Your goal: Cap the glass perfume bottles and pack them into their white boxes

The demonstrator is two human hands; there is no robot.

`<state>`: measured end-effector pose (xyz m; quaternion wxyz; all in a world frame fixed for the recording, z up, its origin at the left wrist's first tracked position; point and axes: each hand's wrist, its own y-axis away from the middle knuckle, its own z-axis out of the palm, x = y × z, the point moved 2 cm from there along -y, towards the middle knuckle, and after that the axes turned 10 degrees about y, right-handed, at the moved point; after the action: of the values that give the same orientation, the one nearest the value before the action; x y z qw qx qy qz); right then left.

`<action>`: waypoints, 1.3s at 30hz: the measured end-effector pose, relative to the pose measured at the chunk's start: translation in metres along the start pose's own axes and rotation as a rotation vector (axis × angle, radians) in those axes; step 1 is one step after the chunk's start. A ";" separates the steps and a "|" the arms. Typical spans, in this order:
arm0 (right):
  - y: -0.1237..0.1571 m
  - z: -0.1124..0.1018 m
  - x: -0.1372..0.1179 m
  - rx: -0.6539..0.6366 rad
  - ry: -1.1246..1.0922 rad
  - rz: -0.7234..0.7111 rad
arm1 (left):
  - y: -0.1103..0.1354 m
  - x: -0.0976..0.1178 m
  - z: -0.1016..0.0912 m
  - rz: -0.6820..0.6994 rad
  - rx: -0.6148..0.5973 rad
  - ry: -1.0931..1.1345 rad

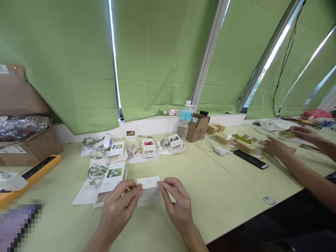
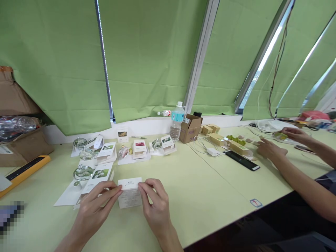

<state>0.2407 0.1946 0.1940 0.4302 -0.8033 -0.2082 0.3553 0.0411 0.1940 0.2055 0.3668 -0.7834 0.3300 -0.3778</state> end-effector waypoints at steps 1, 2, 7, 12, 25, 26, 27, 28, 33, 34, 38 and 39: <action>0.000 -0.001 0.000 0.002 0.018 -0.019 | 0.000 0.000 0.000 0.006 -0.006 -0.007; 0.000 -0.001 -0.001 0.002 0.034 -0.040 | -0.001 0.000 0.000 0.009 -0.012 -0.014; 0.003 -0.002 0.000 0.004 0.067 -0.063 | 0.002 -0.004 0.002 -0.062 -0.014 -0.009; 0.006 0.001 0.002 -0.015 0.065 -0.014 | 0.006 -0.007 0.007 -0.388 -0.101 0.077; 0.015 0.012 0.012 -0.167 -0.021 0.209 | 0.004 -0.004 0.010 -0.685 -0.175 0.302; 0.017 0.014 0.013 -0.173 -0.041 0.236 | 0.004 -0.004 0.010 -0.686 -0.170 0.308; 0.017 0.015 0.013 -0.180 -0.060 0.259 | 0.005 -0.004 0.010 -0.690 -0.164 0.313; 0.018 0.016 0.014 -0.189 -0.077 0.275 | 0.005 -0.004 0.011 -0.697 -0.155 0.315; 0.016 0.016 0.010 -0.234 -0.123 0.300 | 0.000 -0.001 0.009 -0.697 -0.197 0.345; 0.015 0.016 0.008 -0.254 -0.130 0.305 | -0.001 0.000 0.008 -0.691 -0.207 0.356; 0.014 0.014 0.003 -0.378 -0.149 0.325 | -0.004 0.001 0.008 -0.644 -0.190 0.393; 0.013 0.014 0.002 -0.406 -0.148 0.315 | -0.003 0.000 0.009 -0.643 -0.182 0.405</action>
<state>0.2320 0.1960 0.1768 0.1835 -0.8676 -0.1785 0.4264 0.0492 0.1982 0.2042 0.0863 -0.7859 0.1656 -0.5895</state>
